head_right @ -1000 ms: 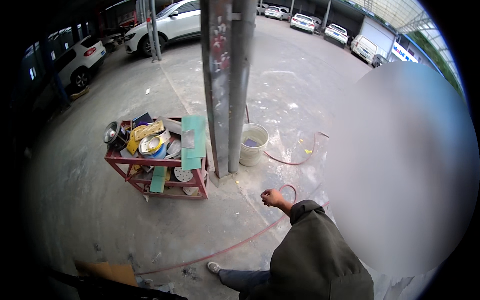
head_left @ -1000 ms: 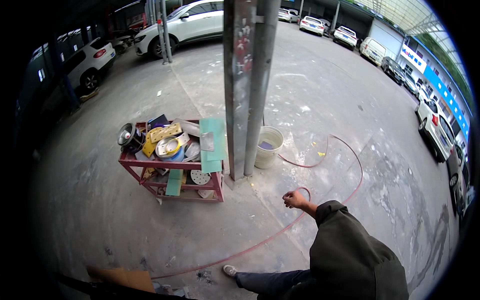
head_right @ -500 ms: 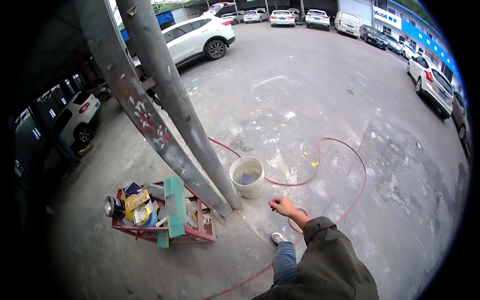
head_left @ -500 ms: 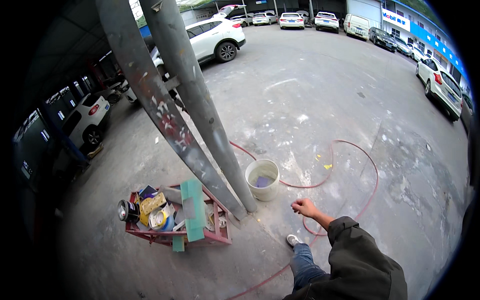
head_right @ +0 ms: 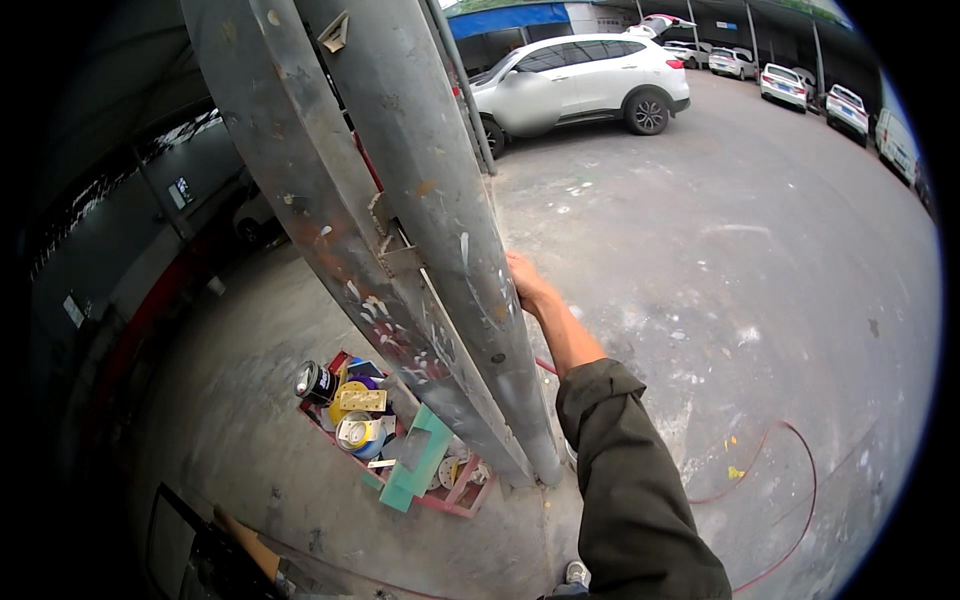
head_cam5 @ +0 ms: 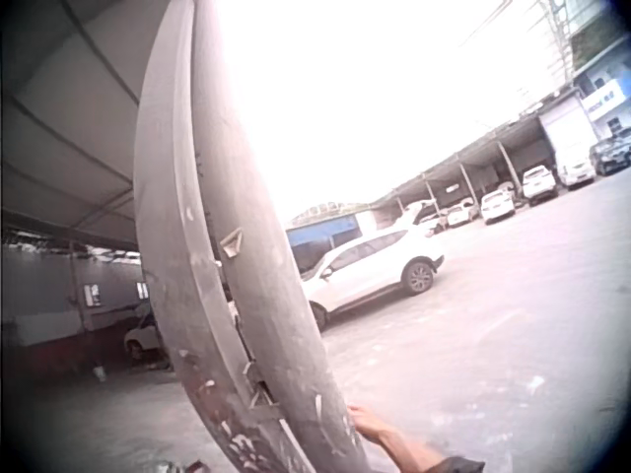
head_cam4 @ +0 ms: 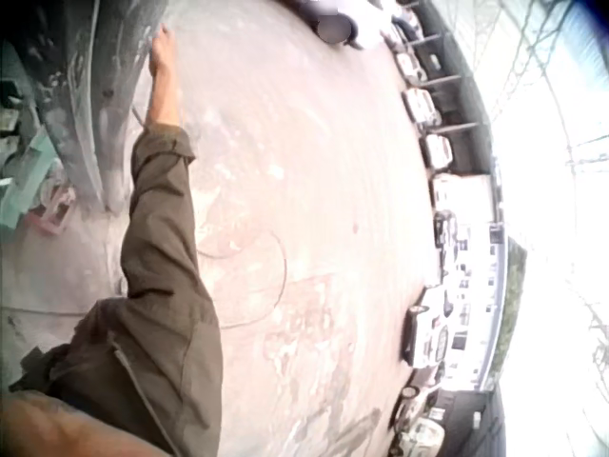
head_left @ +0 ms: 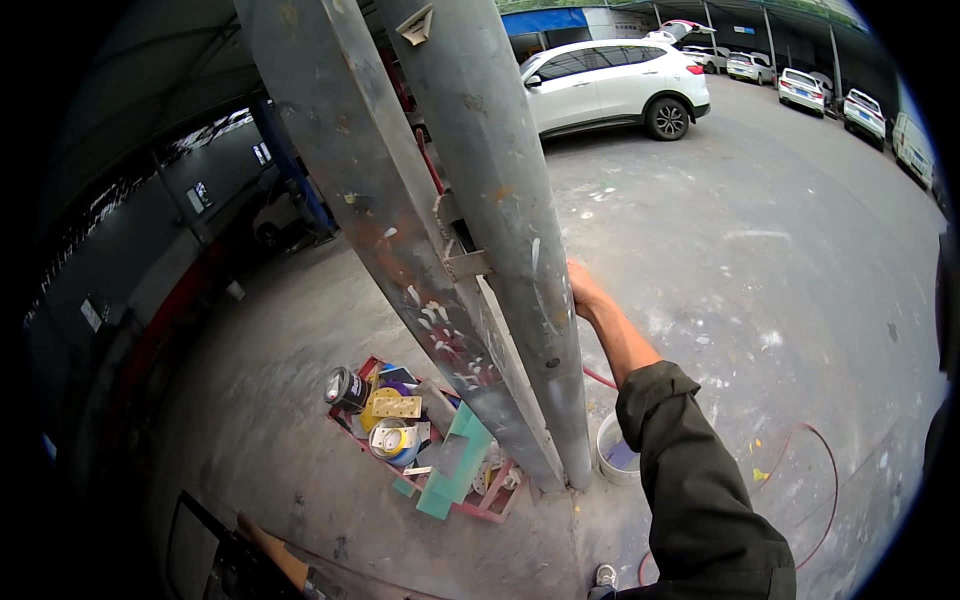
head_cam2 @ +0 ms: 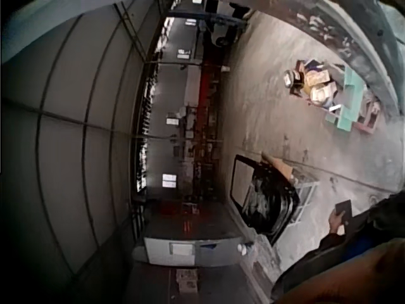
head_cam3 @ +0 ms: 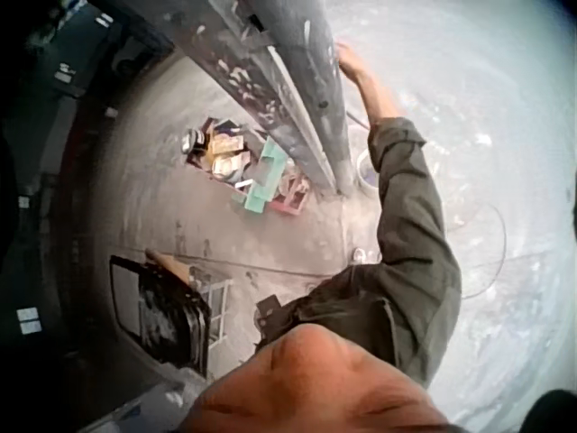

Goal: The person sands the surface of a detached car door using a sanding block. They move around the door to reach different areas, including edges and flat surfaces, and briefly use an air hose to blow off dust before continuing to sand.

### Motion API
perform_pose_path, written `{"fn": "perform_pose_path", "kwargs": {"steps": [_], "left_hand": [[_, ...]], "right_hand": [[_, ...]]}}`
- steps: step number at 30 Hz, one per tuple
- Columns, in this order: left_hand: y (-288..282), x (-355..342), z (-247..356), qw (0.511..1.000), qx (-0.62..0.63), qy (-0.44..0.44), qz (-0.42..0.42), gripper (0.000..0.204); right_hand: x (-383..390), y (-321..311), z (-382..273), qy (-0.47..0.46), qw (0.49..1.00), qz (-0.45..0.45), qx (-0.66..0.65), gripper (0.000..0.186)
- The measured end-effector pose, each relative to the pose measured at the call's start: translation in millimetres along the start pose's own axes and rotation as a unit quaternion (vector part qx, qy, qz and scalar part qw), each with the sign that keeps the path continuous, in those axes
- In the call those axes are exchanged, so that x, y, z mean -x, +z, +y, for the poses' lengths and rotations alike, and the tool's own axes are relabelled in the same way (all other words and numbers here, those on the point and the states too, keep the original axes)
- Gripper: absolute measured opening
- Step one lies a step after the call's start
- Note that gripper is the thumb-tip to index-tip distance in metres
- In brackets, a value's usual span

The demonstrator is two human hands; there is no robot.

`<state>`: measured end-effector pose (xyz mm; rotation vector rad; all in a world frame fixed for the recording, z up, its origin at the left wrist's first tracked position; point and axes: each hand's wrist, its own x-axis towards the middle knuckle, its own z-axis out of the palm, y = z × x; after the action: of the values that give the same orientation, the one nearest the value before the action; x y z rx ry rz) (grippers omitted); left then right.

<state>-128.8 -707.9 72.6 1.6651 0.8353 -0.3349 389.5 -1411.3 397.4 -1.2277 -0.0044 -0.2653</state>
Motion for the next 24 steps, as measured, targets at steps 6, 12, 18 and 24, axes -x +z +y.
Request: {"fn": "perform_pose_path", "kwargs": {"steps": [6,12,18,24], "left_hand": [[3.0,20.5,-66.8,0.996,-0.024,0.046,0.075,0.034],[42.8,13.7,-21.4,0.995,-0.033,0.050,0.085,0.033],[98.1,-26.9,66.3,0.992,-0.063,0.102,0.047,0.033],[221.2,-85.5,164.6,0.962,-0.150,0.195,-0.119,0.032]], "right_hand": [[-32.8,35.1,-26.6,0.069,0.996,-0.061,-0.022,0.035],[-36.9,37.9,-30.9,0.053,0.993,-0.089,-0.048,0.035],[-58.7,67.1,-52.6,-0.048,0.984,-0.144,-0.092,0.035],[-99.1,-22.3,-104.6,-0.159,0.983,0.031,-0.082,0.030]]}}
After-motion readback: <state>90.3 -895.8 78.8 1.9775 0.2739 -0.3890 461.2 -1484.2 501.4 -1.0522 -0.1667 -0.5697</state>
